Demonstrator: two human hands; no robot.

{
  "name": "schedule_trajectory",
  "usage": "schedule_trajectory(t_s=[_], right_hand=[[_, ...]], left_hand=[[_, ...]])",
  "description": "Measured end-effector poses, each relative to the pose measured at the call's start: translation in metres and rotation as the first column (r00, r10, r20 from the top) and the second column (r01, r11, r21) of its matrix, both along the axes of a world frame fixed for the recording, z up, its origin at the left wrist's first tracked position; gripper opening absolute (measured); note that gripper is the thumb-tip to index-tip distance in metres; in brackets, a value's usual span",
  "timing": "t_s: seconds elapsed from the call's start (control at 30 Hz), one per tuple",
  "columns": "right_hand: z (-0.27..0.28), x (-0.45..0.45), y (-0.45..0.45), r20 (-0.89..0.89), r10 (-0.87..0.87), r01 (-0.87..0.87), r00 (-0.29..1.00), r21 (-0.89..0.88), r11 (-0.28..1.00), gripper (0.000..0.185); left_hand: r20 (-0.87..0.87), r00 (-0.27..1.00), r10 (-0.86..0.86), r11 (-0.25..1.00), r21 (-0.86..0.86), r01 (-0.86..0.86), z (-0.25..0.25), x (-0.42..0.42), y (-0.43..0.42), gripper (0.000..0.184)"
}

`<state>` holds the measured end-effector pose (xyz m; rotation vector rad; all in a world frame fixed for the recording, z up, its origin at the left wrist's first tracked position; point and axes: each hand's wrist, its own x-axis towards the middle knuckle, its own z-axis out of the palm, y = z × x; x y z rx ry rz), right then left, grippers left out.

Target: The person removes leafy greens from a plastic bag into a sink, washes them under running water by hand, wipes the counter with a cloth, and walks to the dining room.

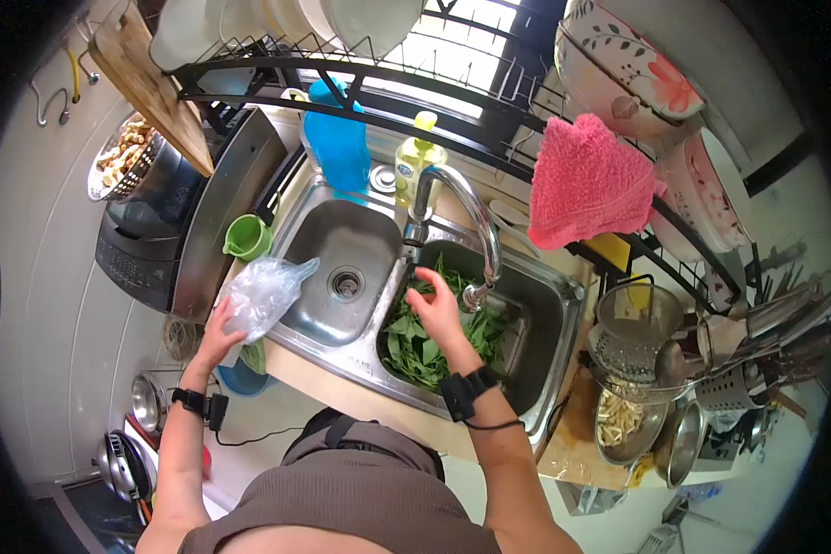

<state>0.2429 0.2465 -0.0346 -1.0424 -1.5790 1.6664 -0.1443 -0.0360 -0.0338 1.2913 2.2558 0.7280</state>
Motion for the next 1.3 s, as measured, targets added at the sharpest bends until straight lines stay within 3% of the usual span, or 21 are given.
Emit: schedule_trajectory(t_s=[0.1, 0.17, 0.23, 0.3, 0.33, 0.4, 0.43, 0.53, 0.6, 0.67, 0.7, 0.77, 0.8, 0.87, 0.9, 0.97, 1.0, 1.03, 1.1, 1.23, 1.3], right_hand=[[0.013, 0.0, 0.003, 0.019, -0.033, 0.033, 0.999, 0.027, 0.999, 0.036], [0.007, 0.014, 0.005, 0.076, 0.106, -0.103, 0.991, -0.054, 0.993, 0.028], [-0.003, 0.043, -0.001, 0.18, 0.161, -0.146, 0.97, -0.09, 0.985, 0.027], [-0.013, 0.077, -0.005, 0.5, 0.242, -0.186, 0.832, -0.158, 0.97, 0.034], [-0.022, 0.094, -0.005, 0.505, 0.235, -0.179, 0.831, -0.158, 0.971, 0.034], [-0.029, 0.115, -0.005, 0.661, -0.137, 0.029, 0.738, 0.172, 0.985, 0.039], [-0.025, 0.119, -0.005, 0.683, -0.264, 0.087, 0.681, 0.283, 0.955, 0.041], [0.035, 0.09, 0.006, 0.254, -0.512, 0.329, 0.82, 0.524, 0.786, 0.041], [0.031, 0.086, 0.014, 0.296, -0.184, 0.124, 0.937, 0.211, 0.97, 0.039], [0.02, 0.075, 0.006, 0.246, -0.121, 0.08, 0.962, 0.169, 0.982, 0.034], [0.023, 0.068, -0.003, 0.211, -0.1, 0.085, 0.972, 0.082, 0.993, 0.033], [0.029, 0.062, -0.022, 0.197, -0.141, 0.121, 0.97, 0.109, 0.987, 0.033], [0.025, 0.063, -0.029, 0.161, -0.144, 0.126, 0.976, 0.12, 0.985, 0.033], [0.026, 0.07, -0.042, 0.162, -0.107, 0.094, 0.981, 0.083, 0.992, 0.034], [0.027, 0.074, -0.047, 0.201, -0.105, 0.082, 0.974, 0.121, 0.989, 0.033], [0.044, 0.079, -0.056, 0.234, -0.066, 0.046, 0.97, 0.091, 0.995, 0.033], [0.039, 0.083, -0.058, 0.174, -0.045, 0.035, 0.984, 0.06, 0.998, 0.034], [0.041, 0.086, -0.06, 0.174, -0.055, 0.045, 0.983, 0.062, 0.997, 0.035], [0.024, 0.093, -0.053, 0.225, -0.073, 0.024, 0.972, 0.212, 0.977, 0.039], [0.023, 0.113, -0.025, 0.247, -0.178, 0.114, 0.953, 0.253, 0.961, 0.045], [0.028, 0.119, -0.008, 0.245, -0.082, 0.041, 0.966, 0.166, 0.985, 0.05]], left_hand=[[0.182, 0.983, 0.026, 0.984, 0.166, -0.057, 0.02, -0.005, -0.001, 0.06], [0.14, 0.979, 0.15, 0.917, 0.35, -0.191, 0.018, -0.016, -0.006, 0.056], [0.002, 0.936, 0.353, 0.848, 0.422, -0.321, 0.041, -0.002, -0.002, 0.038], [-0.116, 0.926, 0.359, 0.808, 0.536, -0.246, 0.066, 0.019, 0.008, 0.027], [-0.111, 0.929, 0.353, 0.809, 0.536, -0.243, 0.071, 0.03, 0.015, 0.027], [0.149, 0.982, 0.118, 0.832, 0.525, -0.18, 0.077, 0.054, 0.033, 0.021], [0.146, 0.988, 0.04, 0.86, 0.498, -0.109, 0.072, 0.068, 0.045, 0.019], [0.347, 0.896, -0.277, 0.945, 0.265, 0.19, 0.062, 0.121, 0.089, 0.022], [0.362, 0.831, -0.423, 0.906, 0.18, 0.383, 0.063, 0.159, 0.118, 0.026], [0.485, 0.749, -0.451, 0.881, 0.11, 0.46, 0.034, 0.187, 0.149, 0.033], [0.682, 0.644, -0.346, 0.913, 0.087, 0.398, 0.012, 0.2, 0.164, 0.036], [0.809, 0.572, -0.136, 0.963, -0.029, 0.269, -0.028, 0.226, 0.188, 0.032], [0.809, 0.569, -0.146, 0.958, -0.029, 0.287, -0.038, 0.237, 0.195, 0.032], [0.934, 0.317, 0.165, 0.952, -0.235, 0.196, -0.052, 0.259, 0.212, 0.03], [0.935, 0.32, 0.152, 0.947, -0.23, 0.222, -0.064, 0.269, 0.22, 0.03], [0.943, 0.196, 0.267, 0.917, -0.311, 0.249, -0.083, 0.291, 0.23, 0.026], [0.958, 0.097, 0.269, 0.926, -0.285, 0.249, -0.064, 0.298, 0.227, 0.024], [0.938, 0.23, 0.259, 0.916, -0.314, 0.25, -0.053, 0.306, 0.228, 0.024], [0.973, 0.186, 0.135, 0.932, -0.188, 0.308, -0.062, 0.32, 0.227, 0.027], [0.983, 0.024, 0.181, 0.913, -0.177, 0.367, -0.083, 0.339, 0.242, 0.032], [0.958, 0.229, 0.175, 0.892, -0.253, 0.375, -0.092, 0.338, 0.25, 0.036]])
